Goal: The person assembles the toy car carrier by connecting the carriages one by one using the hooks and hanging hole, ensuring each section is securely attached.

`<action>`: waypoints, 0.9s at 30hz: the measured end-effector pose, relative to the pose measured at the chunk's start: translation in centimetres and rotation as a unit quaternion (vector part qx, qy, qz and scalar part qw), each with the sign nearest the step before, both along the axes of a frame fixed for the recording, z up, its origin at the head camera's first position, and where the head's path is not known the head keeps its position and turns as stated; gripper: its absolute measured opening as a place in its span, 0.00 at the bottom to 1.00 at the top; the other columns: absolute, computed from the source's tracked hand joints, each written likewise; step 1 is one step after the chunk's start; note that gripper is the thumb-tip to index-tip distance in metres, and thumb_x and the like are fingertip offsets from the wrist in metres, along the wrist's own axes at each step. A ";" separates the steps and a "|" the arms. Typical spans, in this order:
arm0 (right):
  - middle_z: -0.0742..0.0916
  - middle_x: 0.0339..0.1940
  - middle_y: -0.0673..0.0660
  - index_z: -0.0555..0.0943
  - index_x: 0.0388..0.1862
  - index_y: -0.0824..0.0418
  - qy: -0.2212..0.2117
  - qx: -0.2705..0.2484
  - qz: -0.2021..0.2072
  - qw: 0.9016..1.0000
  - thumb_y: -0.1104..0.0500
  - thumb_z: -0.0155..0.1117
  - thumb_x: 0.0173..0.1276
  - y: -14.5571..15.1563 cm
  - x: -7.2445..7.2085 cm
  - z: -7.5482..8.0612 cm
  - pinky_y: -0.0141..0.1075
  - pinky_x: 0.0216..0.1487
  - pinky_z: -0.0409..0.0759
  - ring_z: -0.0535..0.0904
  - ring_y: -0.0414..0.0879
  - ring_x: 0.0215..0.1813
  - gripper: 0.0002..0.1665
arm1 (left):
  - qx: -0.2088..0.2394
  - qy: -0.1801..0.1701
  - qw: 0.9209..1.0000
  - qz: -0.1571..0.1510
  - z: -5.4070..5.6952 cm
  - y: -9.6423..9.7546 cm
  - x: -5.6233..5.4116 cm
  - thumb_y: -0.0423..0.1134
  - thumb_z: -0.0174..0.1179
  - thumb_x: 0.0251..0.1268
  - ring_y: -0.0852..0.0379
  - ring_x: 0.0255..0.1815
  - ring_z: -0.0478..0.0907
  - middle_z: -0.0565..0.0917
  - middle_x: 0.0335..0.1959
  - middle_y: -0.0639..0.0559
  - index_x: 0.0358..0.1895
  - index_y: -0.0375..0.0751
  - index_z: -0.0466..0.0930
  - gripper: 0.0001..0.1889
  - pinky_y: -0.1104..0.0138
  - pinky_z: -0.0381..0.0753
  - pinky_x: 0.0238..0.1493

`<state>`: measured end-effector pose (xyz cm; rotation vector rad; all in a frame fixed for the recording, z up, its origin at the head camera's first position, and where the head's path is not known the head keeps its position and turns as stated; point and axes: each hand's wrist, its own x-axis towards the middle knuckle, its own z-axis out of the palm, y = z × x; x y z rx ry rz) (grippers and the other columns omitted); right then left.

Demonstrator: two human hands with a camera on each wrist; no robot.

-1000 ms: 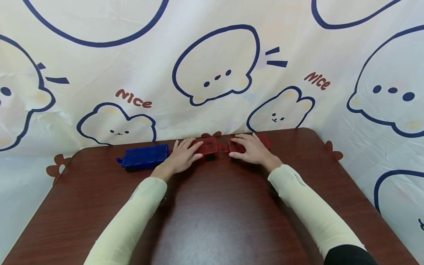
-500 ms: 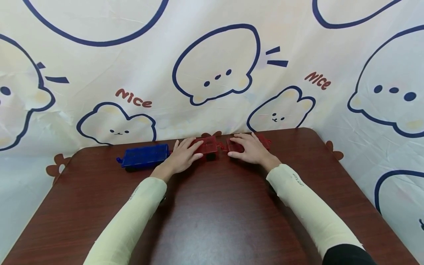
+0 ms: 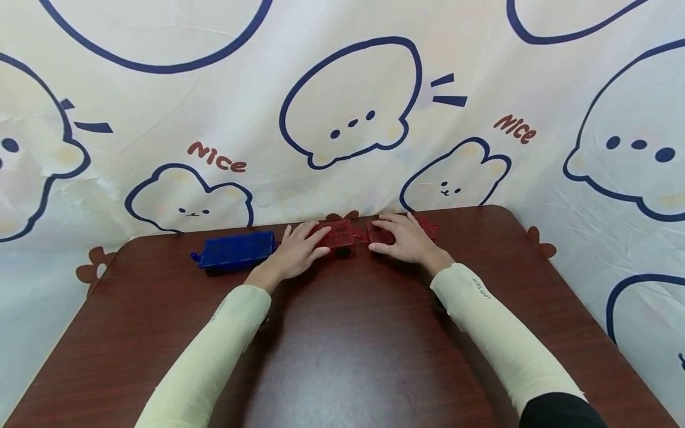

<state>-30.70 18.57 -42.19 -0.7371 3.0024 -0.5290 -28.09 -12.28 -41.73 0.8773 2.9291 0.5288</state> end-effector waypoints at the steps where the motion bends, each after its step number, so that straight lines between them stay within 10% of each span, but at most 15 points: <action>1: 0.71 0.77 0.59 0.71 0.76 0.55 -0.001 -0.002 0.000 1.000 0.31 0.62 0.67 0.0 0.0 0.0 0.63 0.78 0.42 0.60 0.57 0.78 0.46 | -0.001 -0.001 1.000 0.000 0.0 0.0 0.0 0.54 0.48 0.81 0.36 0.80 0.47 0.56 0.80 0.37 0.80 0.45 0.58 0.32 0.35 0.35 0.75; 27: 0.71 0.77 0.59 0.71 0.76 0.55 -0.005 0.002 0.002 1.000 0.32 0.62 0.68 -0.3 0.1 0.3 0.62 0.78 0.41 0.60 0.57 0.78 0.45 | -0.013 0.002 1.000 0.000 0.1 0.1 0.0 0.54 0.49 0.80 0.37 0.80 0.48 0.57 0.79 0.37 0.80 0.46 0.60 0.32 0.35 0.37 0.75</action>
